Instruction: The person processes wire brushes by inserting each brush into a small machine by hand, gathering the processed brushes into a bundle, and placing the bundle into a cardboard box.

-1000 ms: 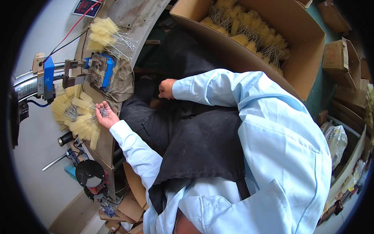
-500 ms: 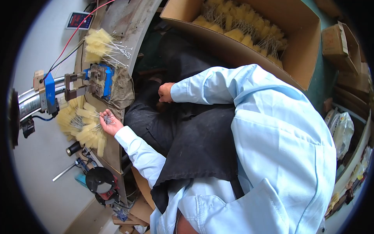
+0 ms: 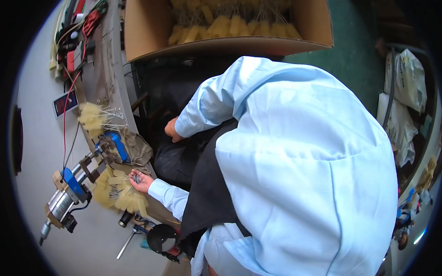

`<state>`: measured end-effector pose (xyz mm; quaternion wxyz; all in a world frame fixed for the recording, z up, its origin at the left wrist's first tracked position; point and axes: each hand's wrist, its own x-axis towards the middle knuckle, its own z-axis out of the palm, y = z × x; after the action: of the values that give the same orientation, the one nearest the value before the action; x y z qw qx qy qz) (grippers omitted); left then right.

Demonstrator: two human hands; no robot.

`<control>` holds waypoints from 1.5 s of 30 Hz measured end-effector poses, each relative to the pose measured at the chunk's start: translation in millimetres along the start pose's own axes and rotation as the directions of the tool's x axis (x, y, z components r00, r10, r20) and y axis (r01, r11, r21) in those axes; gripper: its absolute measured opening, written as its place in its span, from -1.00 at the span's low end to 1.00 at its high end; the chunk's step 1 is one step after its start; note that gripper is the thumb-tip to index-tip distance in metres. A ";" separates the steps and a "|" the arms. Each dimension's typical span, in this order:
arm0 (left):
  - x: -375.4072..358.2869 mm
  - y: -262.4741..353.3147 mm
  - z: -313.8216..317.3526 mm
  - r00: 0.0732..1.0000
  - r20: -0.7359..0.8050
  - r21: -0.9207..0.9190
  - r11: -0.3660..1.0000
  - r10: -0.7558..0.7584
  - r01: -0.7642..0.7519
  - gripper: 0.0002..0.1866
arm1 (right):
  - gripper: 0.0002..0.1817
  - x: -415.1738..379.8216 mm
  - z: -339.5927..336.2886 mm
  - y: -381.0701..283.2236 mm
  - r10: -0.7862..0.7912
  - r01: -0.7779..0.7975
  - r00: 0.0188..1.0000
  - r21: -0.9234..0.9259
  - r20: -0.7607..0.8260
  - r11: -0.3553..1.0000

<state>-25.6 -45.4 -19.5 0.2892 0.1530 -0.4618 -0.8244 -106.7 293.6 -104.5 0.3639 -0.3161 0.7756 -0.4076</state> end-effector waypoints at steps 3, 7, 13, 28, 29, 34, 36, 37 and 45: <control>2.9 4.1 -1.5 0.998 -0.054 0.107 0.994 -0.027 0.032 -0.80 | -0.70 -9.9 -10.1 -7.1 -0.022 0.021 0.999 0.006 0.049 1.000; 6.9 7.5 -1.5 0.996 -0.046 0.177 0.980 -0.082 0.089 -0.82 | -0.69 -19.0 -19.1 -5.3 -0.078 0.078 0.997 0.012 -0.023 0.997; 7.3 6.3 4.5 0.995 -0.086 0.223 0.972 -0.051 0.069 -0.82 | -0.66 -20.4 -24.0 -6.4 -0.125 0.126 0.992 0.053 -0.027 0.991; -7.3 -2.9 19.3 0.993 -0.117 0.190 0.982 0.018 0.005 -0.81 | -0.72 -17.4 -16.1 6.1 -0.058 0.057 0.998 0.074 0.024 0.996; -8.7 -4.5 21.9 0.992 -0.121 0.180 0.984 0.033 -0.011 -0.80 | -0.72 -18.4 -15.7 8.3 -0.078 0.076 0.996 0.046 0.046 0.996; -15.0 -6.4 38.3 0.980 -0.197 0.090 0.996 0.023 -0.006 -0.83 | -0.75 -17.8 -26.0 1.6 0.005 -0.011 0.999 0.179 0.039 0.984; -12.8 -7.6 34.2 0.974 -0.224 0.050 0.999 -0.007 0.019 -0.80 | -0.74 -13.0 -20.7 5.1 -0.005 -0.007 0.998 0.200 0.062 0.980; -13.7 -7.2 32.9 0.977 -0.211 0.025 0.999 -0.032 0.038 -0.78 | -0.74 -13.0 -19.3 2.8 0.027 -0.046 0.995 0.204 0.094 0.978; -65.1 3.3 64.0 0.975 -0.219 -0.105 0.992 0.049 -0.074 -0.74 | -0.83 -9.8 -22.4 -54.3 -0.145 0.194 0.972 0.290 -0.183 0.937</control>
<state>-6.5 36.6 16.0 0.3712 0.2107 -0.3850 -0.8183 -109.3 285.0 -45.6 0.3089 -0.2881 0.6994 -0.5765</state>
